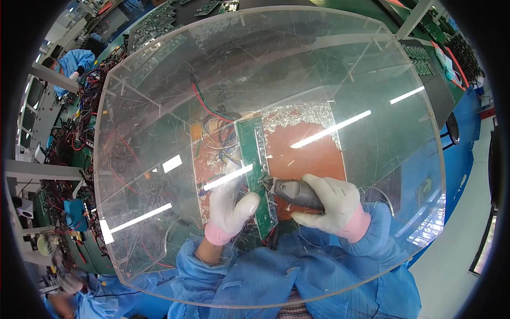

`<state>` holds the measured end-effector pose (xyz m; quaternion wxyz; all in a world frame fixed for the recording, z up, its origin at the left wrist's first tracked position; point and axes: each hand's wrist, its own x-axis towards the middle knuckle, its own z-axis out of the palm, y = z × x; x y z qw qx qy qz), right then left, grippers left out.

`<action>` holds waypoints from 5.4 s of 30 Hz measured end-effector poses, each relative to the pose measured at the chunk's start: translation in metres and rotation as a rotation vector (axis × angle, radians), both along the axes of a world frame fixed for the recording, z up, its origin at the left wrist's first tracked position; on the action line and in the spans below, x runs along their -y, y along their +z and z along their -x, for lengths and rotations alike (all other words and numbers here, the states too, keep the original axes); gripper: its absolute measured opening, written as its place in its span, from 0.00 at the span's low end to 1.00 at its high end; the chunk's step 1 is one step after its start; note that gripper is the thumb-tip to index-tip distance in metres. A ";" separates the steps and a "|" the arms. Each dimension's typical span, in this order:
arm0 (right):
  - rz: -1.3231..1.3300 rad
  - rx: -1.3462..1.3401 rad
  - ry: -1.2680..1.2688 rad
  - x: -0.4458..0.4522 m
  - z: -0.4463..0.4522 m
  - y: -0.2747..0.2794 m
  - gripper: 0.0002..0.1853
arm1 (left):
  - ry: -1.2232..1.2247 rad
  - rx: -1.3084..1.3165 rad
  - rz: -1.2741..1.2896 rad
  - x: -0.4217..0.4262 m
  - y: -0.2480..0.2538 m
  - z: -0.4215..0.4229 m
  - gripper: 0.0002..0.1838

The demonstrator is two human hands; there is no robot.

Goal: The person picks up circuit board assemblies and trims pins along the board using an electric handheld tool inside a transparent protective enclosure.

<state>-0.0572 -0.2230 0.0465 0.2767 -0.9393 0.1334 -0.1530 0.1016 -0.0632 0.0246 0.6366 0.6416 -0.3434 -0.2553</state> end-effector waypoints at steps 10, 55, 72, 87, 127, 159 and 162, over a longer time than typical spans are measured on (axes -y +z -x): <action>0.026 0.050 0.004 0.000 0.001 0.001 0.30 | -0.004 0.016 -0.015 0.001 0.001 0.001 0.36; -0.014 0.065 -0.043 0.003 -0.006 -0.004 0.30 | 0.044 0.110 -0.099 0.001 -0.002 0.001 0.34; -0.027 0.049 -0.085 0.005 0.000 -0.007 0.31 | 0.048 0.185 -0.111 0.000 -0.004 0.003 0.37; 0.034 0.049 -0.069 0.004 -0.005 -0.004 0.32 | 0.052 0.127 -0.092 0.000 -0.002 0.002 0.38; -0.118 0.033 -0.148 0.004 -0.004 0.004 0.30 | 0.037 0.210 -0.139 -0.002 -0.001 0.006 0.37; -0.074 0.077 -0.159 0.005 -0.005 0.000 0.30 | 0.004 0.266 -0.170 -0.006 -0.008 0.004 0.36; -0.076 0.075 -0.150 0.005 -0.006 0.001 0.30 | -0.028 0.253 -0.149 -0.006 -0.011 0.003 0.35</action>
